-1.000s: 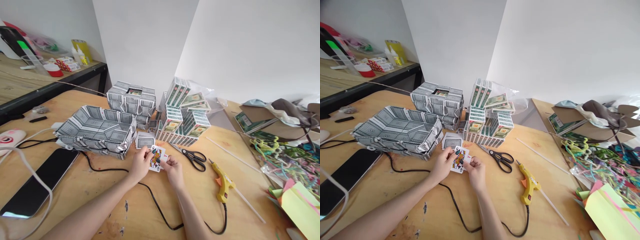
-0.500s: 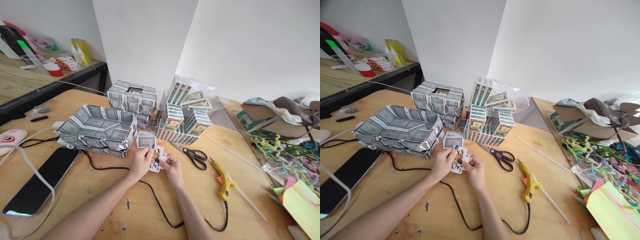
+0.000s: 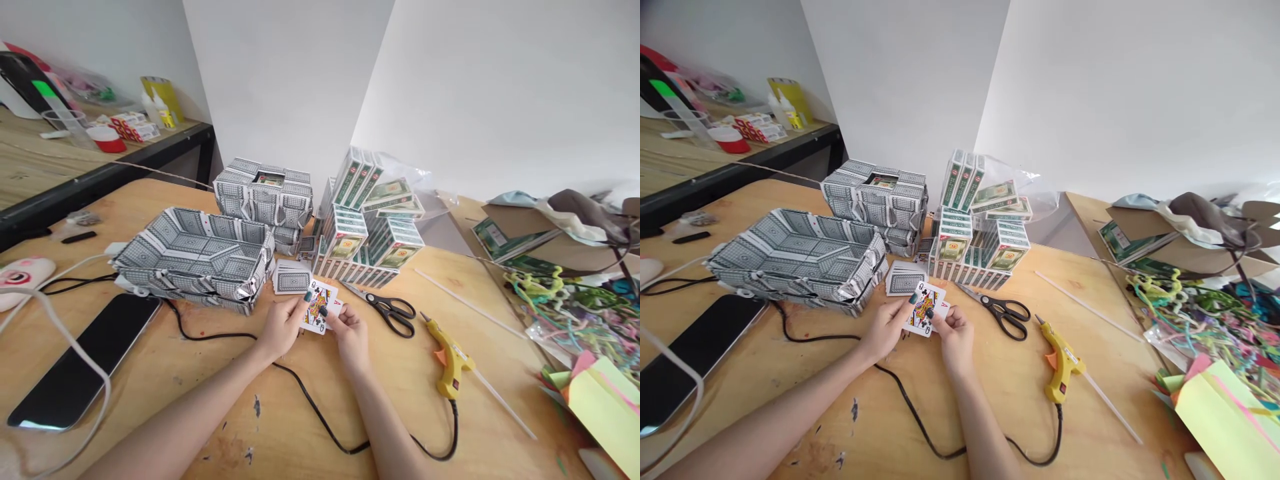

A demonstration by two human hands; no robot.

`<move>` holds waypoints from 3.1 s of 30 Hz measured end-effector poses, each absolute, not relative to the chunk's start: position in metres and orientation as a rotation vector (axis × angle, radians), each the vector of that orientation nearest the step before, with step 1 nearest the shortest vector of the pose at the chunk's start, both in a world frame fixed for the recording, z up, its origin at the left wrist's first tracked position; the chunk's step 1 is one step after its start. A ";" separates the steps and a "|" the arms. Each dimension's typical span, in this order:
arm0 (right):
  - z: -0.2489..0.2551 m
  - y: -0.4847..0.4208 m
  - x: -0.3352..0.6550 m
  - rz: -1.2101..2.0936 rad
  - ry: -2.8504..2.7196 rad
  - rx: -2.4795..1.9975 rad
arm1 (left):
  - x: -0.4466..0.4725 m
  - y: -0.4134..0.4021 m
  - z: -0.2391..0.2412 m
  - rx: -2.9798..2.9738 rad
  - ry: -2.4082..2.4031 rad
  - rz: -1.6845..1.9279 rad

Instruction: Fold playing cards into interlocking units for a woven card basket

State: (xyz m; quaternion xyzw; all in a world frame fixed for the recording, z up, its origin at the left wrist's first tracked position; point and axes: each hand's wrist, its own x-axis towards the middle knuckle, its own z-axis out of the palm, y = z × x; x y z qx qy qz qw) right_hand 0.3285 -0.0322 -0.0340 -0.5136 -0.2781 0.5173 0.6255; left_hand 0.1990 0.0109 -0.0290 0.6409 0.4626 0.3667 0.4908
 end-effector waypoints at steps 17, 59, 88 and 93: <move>-0.032 -0.029 0.330 1.258 -0.624 -1.168 | 0.197 0.017 -0.031 1.846 1.170 0.843; -0.048 -0.019 0.336 1.107 -0.756 -1.203 | 0.197 0.033 -0.030 1.761 1.037 0.853; -0.050 -0.019 0.337 1.099 -0.701 -1.227 | 0.201 0.040 -0.035 1.772 1.051 0.876; -0.052 -0.018 0.338 1.049 -0.716 -1.272 | 0.200 0.042 -0.039 1.776 1.035 0.871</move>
